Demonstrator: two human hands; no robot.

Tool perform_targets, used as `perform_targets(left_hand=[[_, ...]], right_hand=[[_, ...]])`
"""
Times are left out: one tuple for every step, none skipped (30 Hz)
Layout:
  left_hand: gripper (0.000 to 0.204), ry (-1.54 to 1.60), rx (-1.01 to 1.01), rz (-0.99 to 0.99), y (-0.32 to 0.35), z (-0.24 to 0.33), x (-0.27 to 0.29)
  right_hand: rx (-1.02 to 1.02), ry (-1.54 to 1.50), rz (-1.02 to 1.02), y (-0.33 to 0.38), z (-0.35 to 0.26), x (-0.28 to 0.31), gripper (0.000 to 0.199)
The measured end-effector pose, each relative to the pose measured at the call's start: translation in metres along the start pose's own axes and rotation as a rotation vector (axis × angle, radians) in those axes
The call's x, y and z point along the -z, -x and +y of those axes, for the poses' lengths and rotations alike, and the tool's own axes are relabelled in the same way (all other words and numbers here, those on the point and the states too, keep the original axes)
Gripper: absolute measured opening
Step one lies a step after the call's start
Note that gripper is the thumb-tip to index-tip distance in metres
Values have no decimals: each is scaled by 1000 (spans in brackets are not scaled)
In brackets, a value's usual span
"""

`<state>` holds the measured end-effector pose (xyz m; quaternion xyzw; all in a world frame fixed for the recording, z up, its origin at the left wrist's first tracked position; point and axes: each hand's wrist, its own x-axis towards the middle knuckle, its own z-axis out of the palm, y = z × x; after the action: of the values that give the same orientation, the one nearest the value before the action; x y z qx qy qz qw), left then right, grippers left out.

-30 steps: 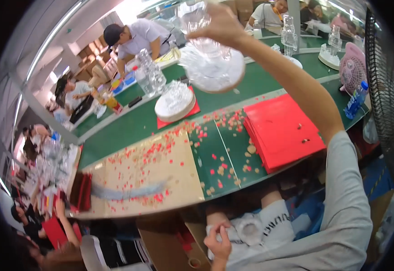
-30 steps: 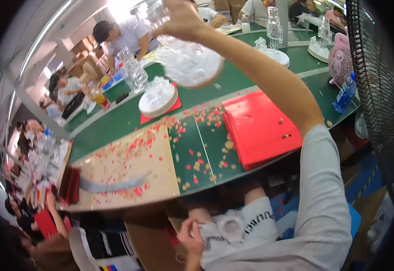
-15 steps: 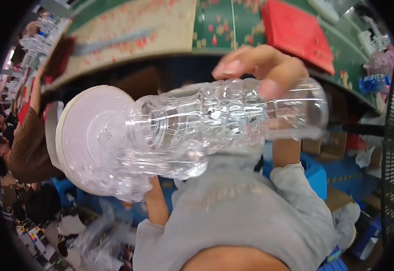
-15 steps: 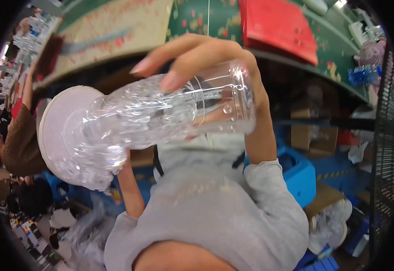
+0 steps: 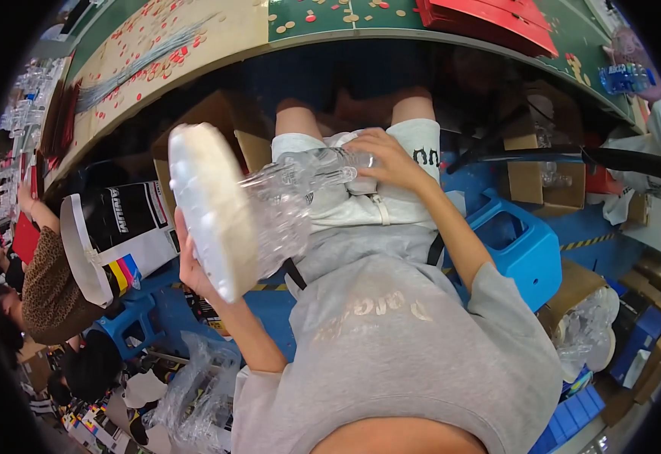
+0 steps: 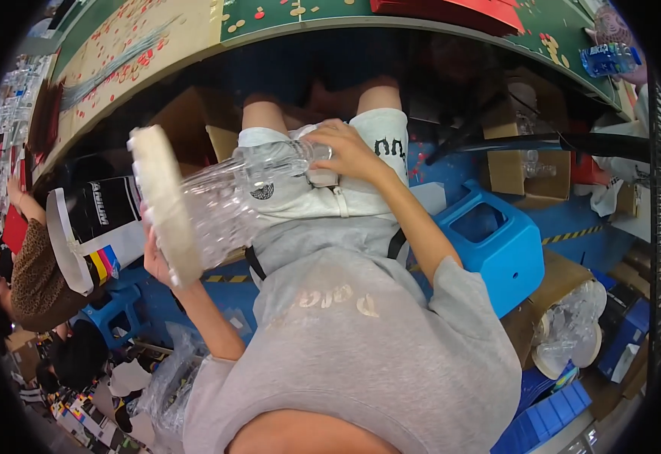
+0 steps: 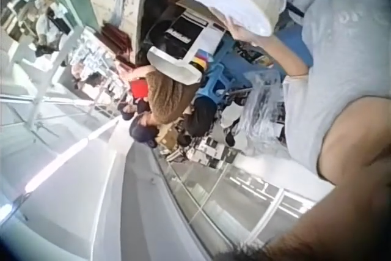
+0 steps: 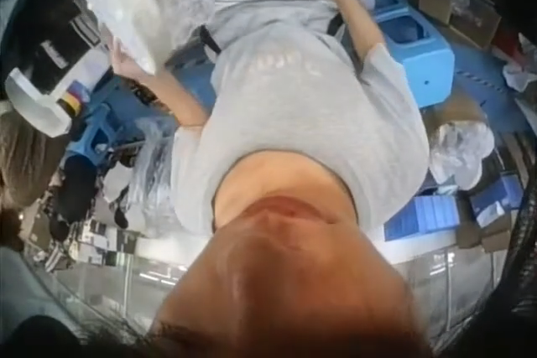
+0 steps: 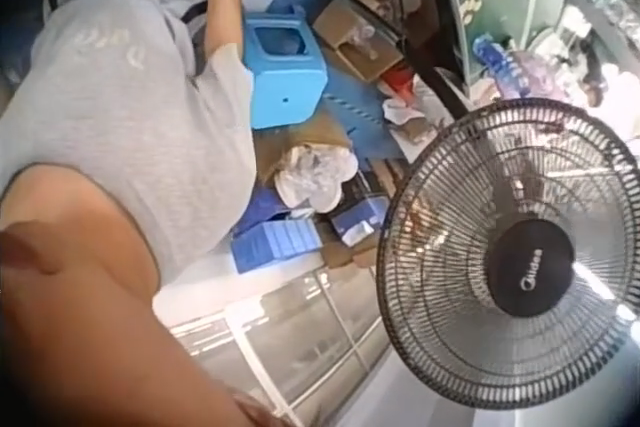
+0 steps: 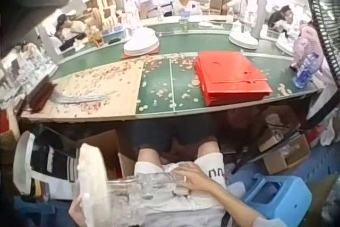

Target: Assembling a lighting component by threading wires through a cardboard template and preparing the base unit.

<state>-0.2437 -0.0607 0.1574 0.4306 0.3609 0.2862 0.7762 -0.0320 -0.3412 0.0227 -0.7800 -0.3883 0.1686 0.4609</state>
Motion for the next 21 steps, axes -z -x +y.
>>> perform_targets(left_hand=[[64,57,-5,-148,-2,3,-4],[62,-37,-54,-144,-9,-6,-9],[60,-15,-51,-142,-10,-13,-22],[59,2,-61,-145,-9,-21,-34],[58,18,-69,-149,-8,-26,-45],[58,18,-67,-145,-6,-25,-57],[57,6,-73,-183,-4,-21,-68],[56,-6,-79,-213,1,-16,-78],[56,-7,-81,-196,5,-15,-88],[55,-20,-95,-168,8,-14,-94],[55,-31,-96,-150,9,-17,-103],[56,8,-71,-133,14,-17,-115],[56,-8,-67,-121,21,-13,-123],[57,38,-48,-150,24,-11,-131],[59,86,-26,-193,25,-9,-138],[61,45,4,-289,26,-7,-138],[61,42,7,-299,26,-9,-138],[63,13,-32,-327,27,-12,-138],[64,-17,-71,-353,29,-13,-138],[63,-18,-66,-347,30,-15,-139],[63,-20,-61,-351,30,-13,-133]], right_hand=[[80,299,-64,-6,0,-4,55],[83,301,-64,-7,3,-5,55],[38,331,-53,-6,7,-3,52],[-9,362,-43,-4,12,-1,50],[-13,363,-42,0,14,-1,50],[-21,396,11,7,14,-2,48],[-31,429,63,13,15,0,45],[-12,322,199,18,15,9,44],[12,210,330,16,10,19,42],[-94,82,549,7,-23,29,38],[-220,-40,770,4,-68,46,34],[-1,56,782,4,-103,63,32],[217,140,786,3,-134,73,30],[331,286,557,1,-166,82,32],[436,435,331,0,-188,85,34],[425,429,339,-3,-196,78,34],[438,564,237,-9,-201,73,37],[449,696,132,-13,-203,71,41],[445,696,139,-15,-199,73,41],[440,659,144,-14,-192,77,45],[435,621,147,-13,-185,79,50]])
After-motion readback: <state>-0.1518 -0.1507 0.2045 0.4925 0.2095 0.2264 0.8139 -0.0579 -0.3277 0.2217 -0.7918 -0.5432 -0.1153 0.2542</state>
